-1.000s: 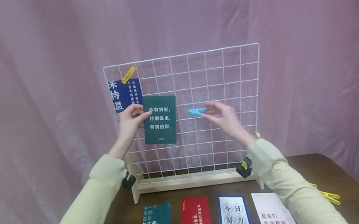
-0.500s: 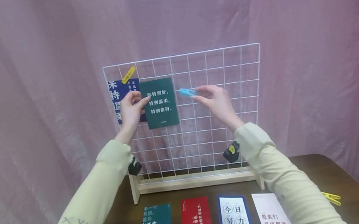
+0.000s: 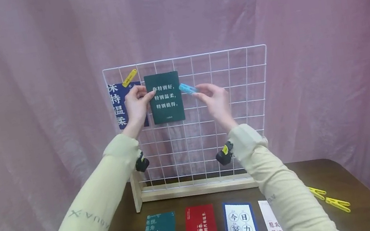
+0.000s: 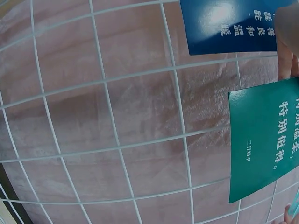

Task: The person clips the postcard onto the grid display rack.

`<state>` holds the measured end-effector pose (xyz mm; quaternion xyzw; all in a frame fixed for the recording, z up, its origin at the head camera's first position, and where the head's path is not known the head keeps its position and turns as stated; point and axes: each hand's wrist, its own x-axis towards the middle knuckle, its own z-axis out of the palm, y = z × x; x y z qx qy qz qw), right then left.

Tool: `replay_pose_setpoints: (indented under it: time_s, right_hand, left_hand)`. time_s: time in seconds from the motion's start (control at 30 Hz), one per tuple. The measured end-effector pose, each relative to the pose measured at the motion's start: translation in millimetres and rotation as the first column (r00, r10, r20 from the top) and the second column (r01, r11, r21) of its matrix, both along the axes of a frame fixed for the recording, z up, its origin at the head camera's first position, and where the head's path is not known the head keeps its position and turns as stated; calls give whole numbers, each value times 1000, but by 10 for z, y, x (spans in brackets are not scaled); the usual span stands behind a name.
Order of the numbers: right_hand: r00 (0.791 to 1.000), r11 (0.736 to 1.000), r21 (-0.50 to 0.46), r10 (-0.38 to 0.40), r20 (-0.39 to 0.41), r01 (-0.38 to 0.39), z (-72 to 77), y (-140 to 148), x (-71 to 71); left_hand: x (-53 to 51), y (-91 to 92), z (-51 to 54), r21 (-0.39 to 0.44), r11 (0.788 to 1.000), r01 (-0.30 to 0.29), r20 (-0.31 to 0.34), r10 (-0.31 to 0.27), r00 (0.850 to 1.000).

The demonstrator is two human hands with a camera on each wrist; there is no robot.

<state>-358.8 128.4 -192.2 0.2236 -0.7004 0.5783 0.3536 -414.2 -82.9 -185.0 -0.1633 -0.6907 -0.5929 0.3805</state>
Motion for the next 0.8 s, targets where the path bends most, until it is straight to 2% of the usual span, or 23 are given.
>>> replay_pose_setpoints:
  time_s: [0.07, 0.17, 0.33, 0.6, 0.8]
  right_hand:
    - [999, 1000, -16, -27, -17, 27, -4, -20, -18]
    - [998, 997, -47, -59, -31, 58, -45, -24, -126]
    - [997, 992, -109, -68, -20, 66, -93, -53, -281]
    - [999, 971, -239, -31, 7, 32, -100, -152, -322]
    - [995, 963, -258, -65, 71, 81, -79, -177, -341]
  left_hand:
    - [0, 14, 9, 2, 1000, 4, -2, -4, 1000]
    - [1, 27, 15, 11, 1000, 8, 8, -8, 1000]
    - [1, 24, 25, 27, 999, -17, 3, 17, 1000]
    - [-23, 16, 26, 31, 998, -48, -10, 49, 999]
    - [-26, 37, 80, 22, 997, -74, -9, 74, 997]
